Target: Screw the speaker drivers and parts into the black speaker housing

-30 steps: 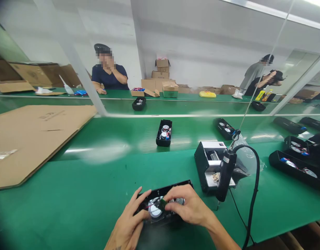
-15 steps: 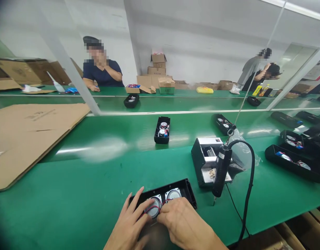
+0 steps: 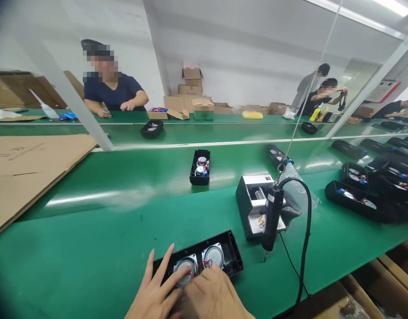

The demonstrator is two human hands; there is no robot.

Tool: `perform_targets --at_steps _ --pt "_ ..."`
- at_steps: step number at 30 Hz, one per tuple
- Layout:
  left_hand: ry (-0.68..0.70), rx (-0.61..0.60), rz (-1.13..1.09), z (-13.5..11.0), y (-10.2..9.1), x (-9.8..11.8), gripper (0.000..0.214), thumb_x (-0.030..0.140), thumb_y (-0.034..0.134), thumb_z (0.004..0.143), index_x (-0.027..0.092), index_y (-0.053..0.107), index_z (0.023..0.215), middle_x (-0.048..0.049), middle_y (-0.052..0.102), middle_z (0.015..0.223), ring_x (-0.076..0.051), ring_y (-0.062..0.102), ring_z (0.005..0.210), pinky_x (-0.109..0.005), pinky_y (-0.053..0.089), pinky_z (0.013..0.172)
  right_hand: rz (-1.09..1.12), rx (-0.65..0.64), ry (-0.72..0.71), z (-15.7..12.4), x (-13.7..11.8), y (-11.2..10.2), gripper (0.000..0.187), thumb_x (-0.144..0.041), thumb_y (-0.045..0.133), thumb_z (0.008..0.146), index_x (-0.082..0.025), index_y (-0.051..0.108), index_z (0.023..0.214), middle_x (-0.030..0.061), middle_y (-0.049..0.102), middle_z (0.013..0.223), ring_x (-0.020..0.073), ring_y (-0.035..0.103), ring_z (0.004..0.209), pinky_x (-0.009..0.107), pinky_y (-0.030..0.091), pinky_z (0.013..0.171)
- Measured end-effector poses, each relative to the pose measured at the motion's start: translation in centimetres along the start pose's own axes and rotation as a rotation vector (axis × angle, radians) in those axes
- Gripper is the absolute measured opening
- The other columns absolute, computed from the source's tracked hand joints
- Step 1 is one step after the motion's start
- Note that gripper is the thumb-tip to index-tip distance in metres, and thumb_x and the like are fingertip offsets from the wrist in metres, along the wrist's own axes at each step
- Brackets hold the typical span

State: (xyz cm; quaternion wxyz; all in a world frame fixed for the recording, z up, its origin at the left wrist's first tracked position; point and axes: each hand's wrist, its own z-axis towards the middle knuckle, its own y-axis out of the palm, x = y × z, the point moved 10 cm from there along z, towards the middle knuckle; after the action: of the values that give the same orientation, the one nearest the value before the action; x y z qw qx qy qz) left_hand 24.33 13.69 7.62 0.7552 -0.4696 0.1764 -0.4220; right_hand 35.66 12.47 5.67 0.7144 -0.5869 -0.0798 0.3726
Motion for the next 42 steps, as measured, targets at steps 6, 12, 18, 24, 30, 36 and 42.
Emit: perform_targets --at_steps 6,12,18,24,30,36,42 --pt "0.061 0.063 -0.014 0.6 -0.5 0.1 0.022 0.037 0.091 0.083 0.028 0.078 0.098 0.0008 0.079 0.138 -0.044 0.028 0.172 -0.063 0.002 0.148 -0.182 -0.139 -0.045 2.0 -1.3 0.2 0.021 -0.020 0.056 0.106 -0.019 0.077 0.106 0.0079 0.084 0.088 0.0279 0.074 0.071 0.045 0.061 0.079" --pt "0.004 -0.089 -0.090 1.9 0.9 -1.6 0.030 0.033 0.097 0.069 0.034 0.082 0.096 0.0039 0.080 0.136 -0.043 0.051 0.158 -0.061 0.016 0.143 -0.031 -0.458 0.066 4.9 -1.1 -1.7 0.027 -0.031 0.078 0.084 -0.013 0.078 0.105 0.0146 0.084 0.096 0.0330 0.077 0.083 0.045 0.053 0.086" --pt "-0.473 -0.675 -0.546 6.1 1.5 -6.9 0.022 0.032 0.097 0.067 0.026 0.078 0.075 0.0027 0.075 0.144 -0.038 0.063 0.143 -0.048 0.046 0.123 -0.009 -0.570 0.247 9.3 1.7 -6.6 0.032 -0.029 0.087 0.087 -0.021 0.082 0.117 0.0095 0.086 0.101 0.0337 0.080 0.098 0.037 0.042 0.079" --pt "-0.581 -0.727 -0.640 7.9 1.2 -8.8 0.043 0.045 0.100 0.057 0.023 0.065 0.068 0.0041 0.077 0.135 -0.027 0.071 0.118 -0.031 0.051 0.090 0.055 -0.553 0.238 11.0 3.4 -5.7 0.048 -0.045 0.098 0.077 -0.025 0.085 0.119 0.0070 0.088 0.100 0.0342 0.081 0.098 0.035 0.034 0.066" --pt "-0.571 -0.717 -0.696 7.5 1.5 -8.4 0.046 0.057 0.095 0.064 0.022 0.064 0.065 0.0033 0.075 0.137 -0.028 0.069 0.123 -0.033 0.051 0.095 0.045 -0.509 0.263 10.5 3.4 -5.8 0.034 -0.037 0.093 0.076 -0.027 0.087 0.108 0.0040 0.086 0.088 0.0319 0.082 0.087 0.035 0.030 0.062" --pt "-0.569 -0.737 -0.712 7.2 1.9 -9.0 0.056 0.070 0.097 0.061 0.024 0.071 0.079 -0.0008 0.073 0.139 -0.031 0.067 0.127 -0.035 0.054 0.100 0.053 -0.569 0.228 10.9 3.6 -6.0 0.034 -0.044 0.089 0.078 -0.028 0.087 0.107 0.0036 0.084 0.085 0.0301 0.079 0.081 0.035 0.030 0.058" --pt "-0.567 -0.728 -0.760 6.9 2.2 -8.9 0.059 0.078 0.092 0.059 0.025 0.069 0.069 0.0037 0.071 0.141 -0.028 0.066 0.121 -0.036 0.048 0.096 0.033 -0.586 0.208 10.7 3.5 -5.4 0.026 -0.038 0.089 0.077 -0.025 0.086 0.100 0.0029 0.082 0.079 0.0289 0.079 0.078 0.036 0.030 0.058"
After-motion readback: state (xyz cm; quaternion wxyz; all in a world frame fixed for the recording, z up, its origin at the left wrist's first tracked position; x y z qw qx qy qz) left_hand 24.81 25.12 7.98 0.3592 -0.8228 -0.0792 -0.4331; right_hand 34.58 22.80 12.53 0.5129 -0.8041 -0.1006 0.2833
